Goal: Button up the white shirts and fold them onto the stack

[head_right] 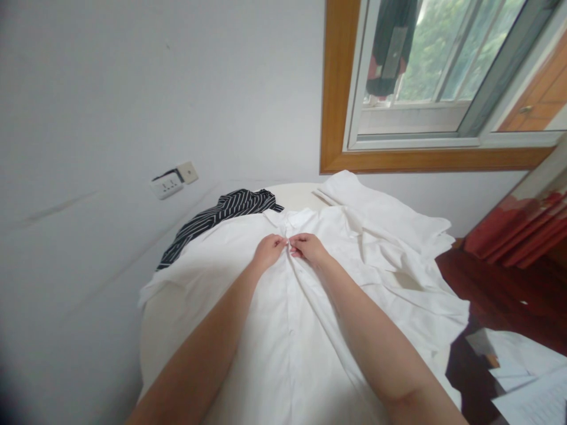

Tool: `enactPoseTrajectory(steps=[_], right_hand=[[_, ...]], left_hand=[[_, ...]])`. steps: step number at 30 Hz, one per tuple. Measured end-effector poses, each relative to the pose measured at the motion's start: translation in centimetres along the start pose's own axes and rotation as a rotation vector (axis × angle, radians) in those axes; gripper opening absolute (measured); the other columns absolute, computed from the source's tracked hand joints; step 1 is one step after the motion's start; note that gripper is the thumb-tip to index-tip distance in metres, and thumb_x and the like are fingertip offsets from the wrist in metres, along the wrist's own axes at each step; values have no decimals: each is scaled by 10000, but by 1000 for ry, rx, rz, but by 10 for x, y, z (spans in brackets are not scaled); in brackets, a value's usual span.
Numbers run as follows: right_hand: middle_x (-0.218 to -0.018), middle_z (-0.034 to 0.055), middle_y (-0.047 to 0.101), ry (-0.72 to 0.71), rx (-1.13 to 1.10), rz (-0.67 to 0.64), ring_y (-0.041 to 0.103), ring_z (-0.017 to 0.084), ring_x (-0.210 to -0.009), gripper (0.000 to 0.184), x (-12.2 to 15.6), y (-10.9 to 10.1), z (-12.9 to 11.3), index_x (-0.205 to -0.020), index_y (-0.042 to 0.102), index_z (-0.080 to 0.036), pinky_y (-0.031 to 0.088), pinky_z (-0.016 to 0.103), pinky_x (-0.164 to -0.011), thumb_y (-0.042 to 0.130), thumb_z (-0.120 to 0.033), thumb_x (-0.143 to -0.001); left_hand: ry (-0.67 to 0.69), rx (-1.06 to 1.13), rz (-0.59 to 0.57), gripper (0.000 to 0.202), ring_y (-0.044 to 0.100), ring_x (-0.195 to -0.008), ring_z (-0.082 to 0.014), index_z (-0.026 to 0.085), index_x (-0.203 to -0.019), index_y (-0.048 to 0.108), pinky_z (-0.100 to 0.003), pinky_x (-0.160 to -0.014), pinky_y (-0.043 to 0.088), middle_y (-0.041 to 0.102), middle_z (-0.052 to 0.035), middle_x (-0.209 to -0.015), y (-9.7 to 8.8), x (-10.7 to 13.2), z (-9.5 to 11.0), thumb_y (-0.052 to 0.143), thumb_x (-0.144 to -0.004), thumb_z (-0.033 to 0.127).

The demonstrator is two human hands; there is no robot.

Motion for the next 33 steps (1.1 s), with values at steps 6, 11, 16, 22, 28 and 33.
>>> enactPoseTrajectory(steps=[6,11,16,22,28,33], right_hand=[[-506,-17,597,-48,50,76,548,75,-457,98,-6,-1,0,-697,642,-139,478,147,-432,619,-48,-727],[-480,-17,595,-83,92,111,519,68,-415,102,-6,0,0,-666,628,-140,462,148,-418,615,-59,-725],[-485,-17,607,-104,132,143,502,66,-391,86,-6,1,0,-677,626,-144,447,160,-416,637,-77,-730],[-467,-25,603,-117,174,157,500,76,-376,75,-7,1,0,-679,625,-149,446,178,-417,665,-98,-716],[-464,-25,605,-112,186,137,522,83,-382,100,-6,2,1,-677,618,-159,464,183,-432,670,-85,-721],[-481,-21,616,-117,205,131,537,94,-391,107,-9,1,3,-682,613,-164,470,197,-436,670,-87,-730]], left_hand=[[-9,-81,-9,287,607,-897,-186,186,-836,696,-283,-802,417,685,-67,-906,2,0,0,441,-925,282],[-20,-131,-1,348,605,-934,-187,188,-845,687,-283,-824,412,686,-71,-935,1,0,1,368,-957,267],[-19,-126,17,457,614,-917,-191,187,-841,693,-283,-812,414,696,-78,-907,1,-1,2,313,-986,396],[-19,-147,10,414,617,-905,-193,188,-822,704,-282,-793,419,702,-81,-906,3,-2,2,366,-966,378],[-24,-108,-3,357,619,-870,-184,196,-784,715,-262,-739,415,708,-69,-879,1,-3,1,414,-931,319],[-62,0,-87,369,593,-728,-168,177,-708,705,-251,-625,373,677,-42,-712,4,-7,-4,444,-908,345]])
Point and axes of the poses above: each hand's wrist, its own x-axis away from the middle knuckle, its own y-axis out of the palm, z = x × y, the point moved 8 cm from there along -x, towards the middle knuckle
